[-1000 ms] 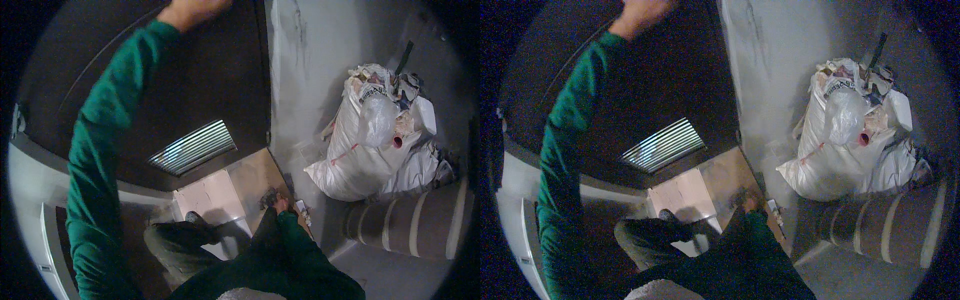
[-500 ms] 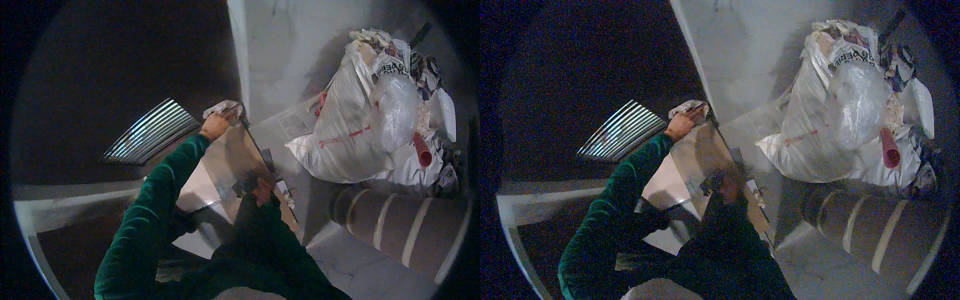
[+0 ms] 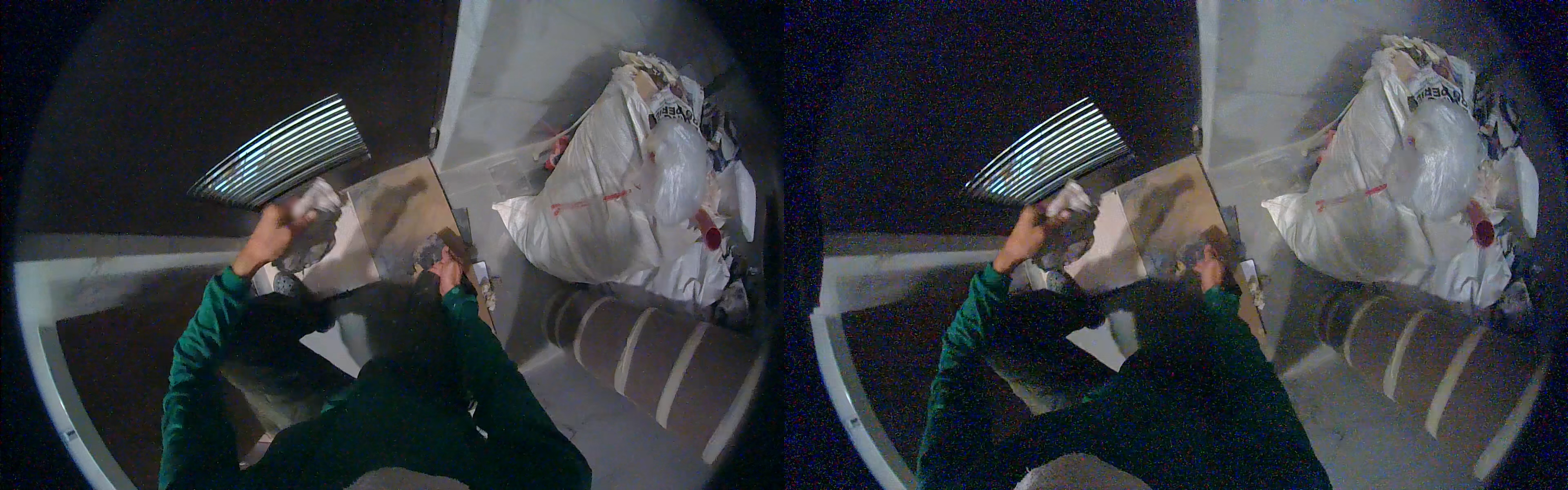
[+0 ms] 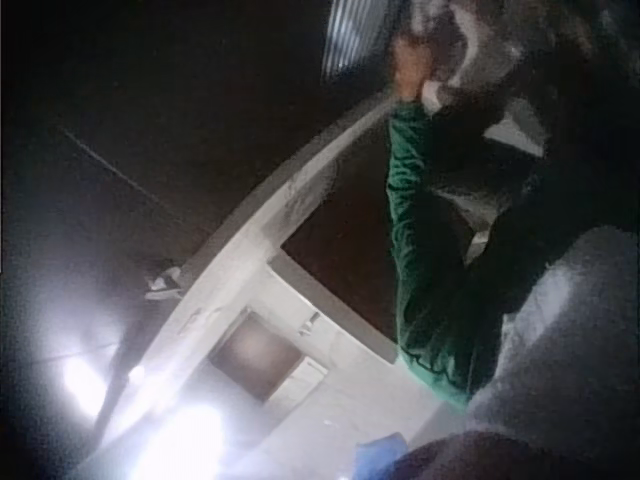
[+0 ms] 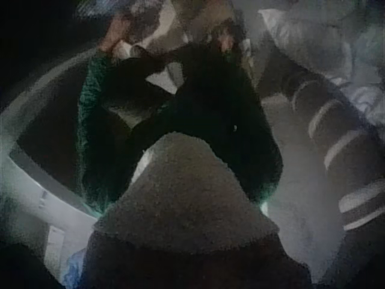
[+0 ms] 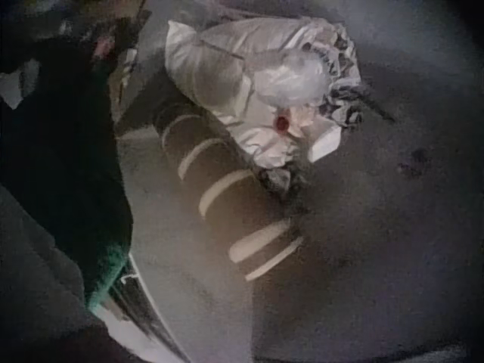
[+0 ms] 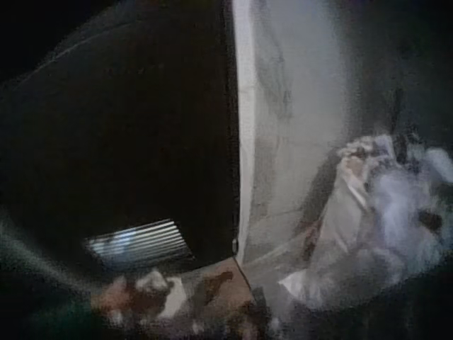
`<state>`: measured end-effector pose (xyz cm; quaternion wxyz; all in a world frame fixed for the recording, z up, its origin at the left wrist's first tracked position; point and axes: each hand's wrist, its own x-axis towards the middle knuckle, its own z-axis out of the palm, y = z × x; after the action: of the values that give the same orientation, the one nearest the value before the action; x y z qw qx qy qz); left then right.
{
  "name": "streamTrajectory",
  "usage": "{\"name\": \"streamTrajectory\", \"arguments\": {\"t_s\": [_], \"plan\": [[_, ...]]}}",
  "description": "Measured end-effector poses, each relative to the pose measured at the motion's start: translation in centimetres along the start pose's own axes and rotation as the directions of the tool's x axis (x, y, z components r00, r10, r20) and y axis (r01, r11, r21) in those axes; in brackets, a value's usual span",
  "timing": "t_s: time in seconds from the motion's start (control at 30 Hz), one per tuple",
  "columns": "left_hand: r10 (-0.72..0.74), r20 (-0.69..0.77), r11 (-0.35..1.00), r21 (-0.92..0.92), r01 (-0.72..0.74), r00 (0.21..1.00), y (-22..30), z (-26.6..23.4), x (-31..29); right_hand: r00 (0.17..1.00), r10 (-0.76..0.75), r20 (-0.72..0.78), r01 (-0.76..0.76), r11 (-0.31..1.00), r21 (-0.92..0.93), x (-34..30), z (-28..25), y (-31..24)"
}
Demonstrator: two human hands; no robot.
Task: The person scrubs and wipes a dark-colored door using a small abrasive pad and a cloth. They repeatedly scrub the door surface and the metal vent grille, then wipe the area with the cloth.
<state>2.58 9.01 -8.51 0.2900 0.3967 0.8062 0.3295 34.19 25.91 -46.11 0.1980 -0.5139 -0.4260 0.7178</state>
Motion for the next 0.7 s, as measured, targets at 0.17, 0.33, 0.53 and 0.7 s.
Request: {"name": "streamTrajectory", "arguments": {"t_s": [0.17,0.33,0.53,0.7], "plan": [[-0.472,-0.021,0.582,-0.758,0.294,0.881,1.3,-2.2,-4.9,0.981,0.185,0.054,-0.19,0.976,0.109,-1.7,2.0,-4.1],[-0.401,0.117,0.464,-0.829,0.312,0.909,1.7,-2.8,-5.2,0.967,0.24,0.087,-0.247,0.965,0.092,-3.7,6.4,-8.9],[-0.384,0.186,0.406,-0.845,0.347,0.904,2.5,-3.5,-5.4,0.932,0.25,0.263,-0.352,0.801,0.485,-5.9,11.1,-12.7],[-0.376,0.177,0.494,-0.792,0.359,0.909,2.9,-3.7,-5.9,0.92,0.18,0.348,-0.328,0.84,0.432,-8.2,13.7,-14.8]]}}
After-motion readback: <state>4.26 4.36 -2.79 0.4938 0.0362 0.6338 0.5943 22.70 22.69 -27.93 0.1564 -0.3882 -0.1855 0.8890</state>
